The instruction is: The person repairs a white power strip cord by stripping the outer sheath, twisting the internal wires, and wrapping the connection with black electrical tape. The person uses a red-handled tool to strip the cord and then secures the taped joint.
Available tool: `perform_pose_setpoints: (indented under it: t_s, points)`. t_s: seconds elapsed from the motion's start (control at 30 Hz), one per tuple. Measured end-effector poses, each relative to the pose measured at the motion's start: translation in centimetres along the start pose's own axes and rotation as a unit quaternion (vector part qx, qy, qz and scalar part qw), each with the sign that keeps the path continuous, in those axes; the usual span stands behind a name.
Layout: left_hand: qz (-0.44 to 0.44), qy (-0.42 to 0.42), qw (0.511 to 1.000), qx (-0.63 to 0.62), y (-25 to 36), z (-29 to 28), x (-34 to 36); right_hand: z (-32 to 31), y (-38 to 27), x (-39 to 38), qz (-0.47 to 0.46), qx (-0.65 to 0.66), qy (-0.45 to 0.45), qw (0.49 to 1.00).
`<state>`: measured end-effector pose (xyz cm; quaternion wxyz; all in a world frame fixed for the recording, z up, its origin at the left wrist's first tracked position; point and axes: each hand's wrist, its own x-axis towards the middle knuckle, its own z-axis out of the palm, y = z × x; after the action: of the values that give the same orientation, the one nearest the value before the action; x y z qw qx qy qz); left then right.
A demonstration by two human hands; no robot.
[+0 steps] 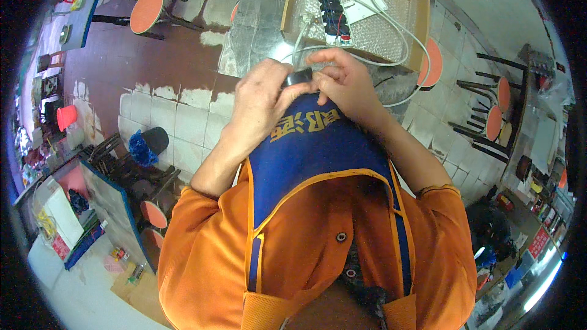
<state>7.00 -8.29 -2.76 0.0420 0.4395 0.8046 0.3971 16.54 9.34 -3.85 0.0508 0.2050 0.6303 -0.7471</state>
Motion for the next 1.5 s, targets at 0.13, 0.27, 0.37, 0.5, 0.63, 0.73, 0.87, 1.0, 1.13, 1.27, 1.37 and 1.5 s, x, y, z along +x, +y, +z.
perform_pose_setpoints:
  t_s: [0.13, 0.27, 0.37, 0.5, 0.63, 0.73, 0.87, 1.0, 1.13, 1.27, 1.37, 1.5]
  points:
    - [0.012, 0.005, 0.999, 0.048, 0.3, -0.5, 0.2, -0.4, 0.8, 0.1, -0.219, -0.18, 0.03, 0.959]
    - [0.036, 0.005, 0.996, 0.08, 1.3, -0.1, 0.5, -0.6, -0.2, -0.2, -0.269, -0.27, 0.051, 0.923]
    - [0.054, 0.005, 0.994, 0.099, 1.4, 0.3, 0.4, -0.9, -0.1, -0.4, -0.277, -0.292, 0.043, 0.915]
    - [0.056, -0.024, 0.995, 0.083, 1.5, 0.7, -0.1, -0.9, 0.2, -0.8, -0.26, -0.301, 0.039, 0.917]
    - [0.053, -0.035, 0.995, 0.072, 1.5, 1.1, -0.8, -0.9, 0.9, -0.9, -0.286, -0.31, 0.045, 0.905]
    - [0.053, -0.048, 0.996, 0.052, 1.3, 1.4, -1.3, -0.9, 1.5, -1.1, -0.308, -0.339, 0.06, 0.887]
    - [0.045, -0.054, 0.997, 0.033, 1.7, 1.5, -1.4, -0.4, 2.4, -1.3, -0.306, -0.312, 0.087, 0.895]
    - [0.015, -0.027, 0.999, 0.016, 1.1, 2.0, -1.8, -1.0, 2.5, -1.7, -0.267, -0.292, 0.117, 0.911]
    - [-0.042, -0.016, 0.999, -0.02, 1.3, 1.8, -1.7, -0.9, 1.7, -1.9, -0.3, -0.303, 0.101, 0.899]
    - [-0.055, -0.023, 0.997, -0.044, 1.4, 1.9, -1.5, -0.6, 1.0, -1.8, -0.274, -0.281, 0.084, 0.916]
    - [-0.063, -0.039, 0.996, -0.053, 1.4, 1.8, -1.7, -0.9, 1.1, -1.5, -0.245, -0.253, 0.068, 0.934]
    - [-0.067, -0.041, 0.995, -0.057, 1.5, 2.2, -2.2, -1.2, 1.5, -1.3, -0.252, -0.26, 0.044, 0.931]
